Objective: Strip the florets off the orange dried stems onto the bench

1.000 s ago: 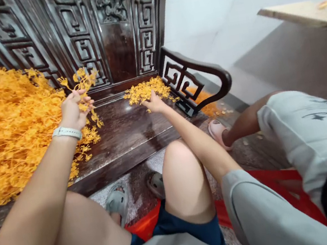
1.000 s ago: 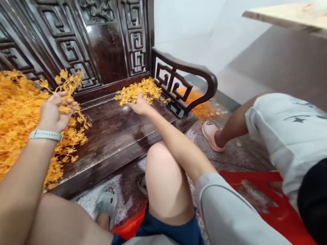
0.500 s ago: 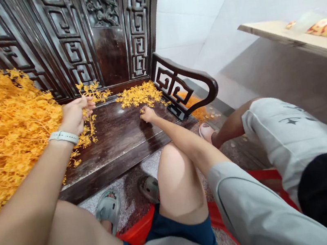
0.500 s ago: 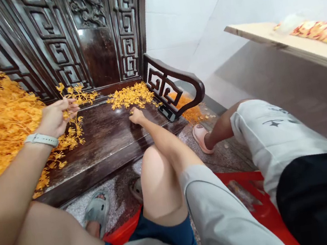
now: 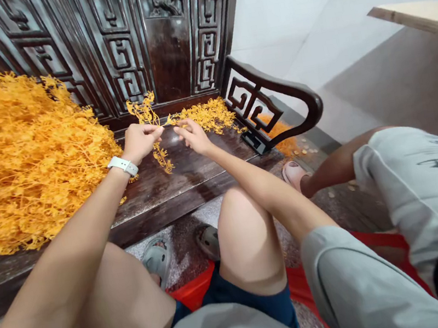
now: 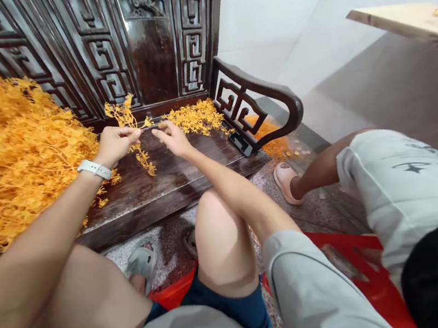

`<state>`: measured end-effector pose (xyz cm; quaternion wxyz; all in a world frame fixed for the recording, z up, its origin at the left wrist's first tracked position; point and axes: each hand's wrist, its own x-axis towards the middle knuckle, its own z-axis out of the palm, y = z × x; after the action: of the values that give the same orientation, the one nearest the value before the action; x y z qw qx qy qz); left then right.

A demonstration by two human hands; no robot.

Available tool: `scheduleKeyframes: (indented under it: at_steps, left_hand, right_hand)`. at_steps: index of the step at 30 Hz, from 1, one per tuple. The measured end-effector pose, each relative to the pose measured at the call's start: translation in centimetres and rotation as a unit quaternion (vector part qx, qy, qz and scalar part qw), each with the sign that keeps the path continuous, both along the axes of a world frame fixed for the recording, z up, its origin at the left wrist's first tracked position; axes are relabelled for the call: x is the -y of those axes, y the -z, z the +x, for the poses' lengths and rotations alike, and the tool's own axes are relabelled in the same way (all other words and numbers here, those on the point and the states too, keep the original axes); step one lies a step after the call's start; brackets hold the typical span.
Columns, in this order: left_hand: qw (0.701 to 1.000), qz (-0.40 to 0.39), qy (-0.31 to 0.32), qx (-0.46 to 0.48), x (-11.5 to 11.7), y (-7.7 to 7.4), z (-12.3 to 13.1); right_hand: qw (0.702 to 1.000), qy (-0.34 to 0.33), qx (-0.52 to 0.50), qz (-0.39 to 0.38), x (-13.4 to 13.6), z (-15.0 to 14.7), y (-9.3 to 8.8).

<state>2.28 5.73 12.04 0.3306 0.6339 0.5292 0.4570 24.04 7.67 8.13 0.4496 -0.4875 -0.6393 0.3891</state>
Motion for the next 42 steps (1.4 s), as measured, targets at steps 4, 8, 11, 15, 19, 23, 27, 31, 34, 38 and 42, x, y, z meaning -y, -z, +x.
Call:
scheduleKeyframes:
  at_steps: [4, 8, 11, 15, 19, 23, 27, 31, 34, 38, 42]
  left_hand:
    - [0.997, 0.019, 0.013, -0.075, -0.1, 0.2, -0.3]
    - [0.991, 0.036, -0.006, -0.130, 0.3, -0.3, -0.3]
    - [0.988, 0.045, 0.005, -0.150, 0.7, -0.4, -0.2]
    - [0.988, 0.034, 0.021, -0.151, 0.8, -0.2, -0.1]
    - [0.991, 0.019, 0.018, -0.132, 0.1, -0.3, -0.4]
    - [0.992, -0.019, 0.002, -0.121, -0.5, -0.7, -0.7]
    - [0.993, -0.049, -0.029, -0.108, -0.4, -0.9, 0.0]
    - [0.992, -0.032, -0.061, -0.108, -1.1, -0.4, 0.0]
    - [0.983, -0.019, -0.154, -0.098, -2.2, 0.2, -2.4]
    - [0.985, -0.044, -0.166, -0.030, -3.1, 1.0, -6.4]
    - [0.981, -0.123, -0.119, 0.095, -3.2, 1.0, -7.1]
  right_hand:
    - [0.996, -0.014, -0.075, -0.044, 0.7, -1.7, -1.6]
    - [0.975, -0.061, -0.144, -0.156, 1.2, -1.1, -2.1]
    - [0.967, -0.081, -0.171, -0.169, 1.5, -0.3, -2.1]
    - [0.970, -0.072, -0.167, -0.163, 1.6, -0.1, -1.8]
    - [0.965, -0.084, -0.198, -0.152, 1.4, -0.2, -1.7]
    - [0.958, -0.119, -0.219, -0.142, 1.3, -1.0, -2.2]
    - [0.960, -0.142, -0.207, -0.128, 1.2, -1.8, -2.7]
    - [0.963, -0.160, -0.184, -0.111, 2.0, -2.4, -3.0]
    - [0.944, -0.281, -0.118, -0.128, 3.7, -3.1, -3.6]
    - [0.817, -0.529, 0.052, -0.223, 5.5, -3.2, -4.8]
    - [0.845, -0.462, 0.065, -0.260, 4.3, -0.6, -4.6]
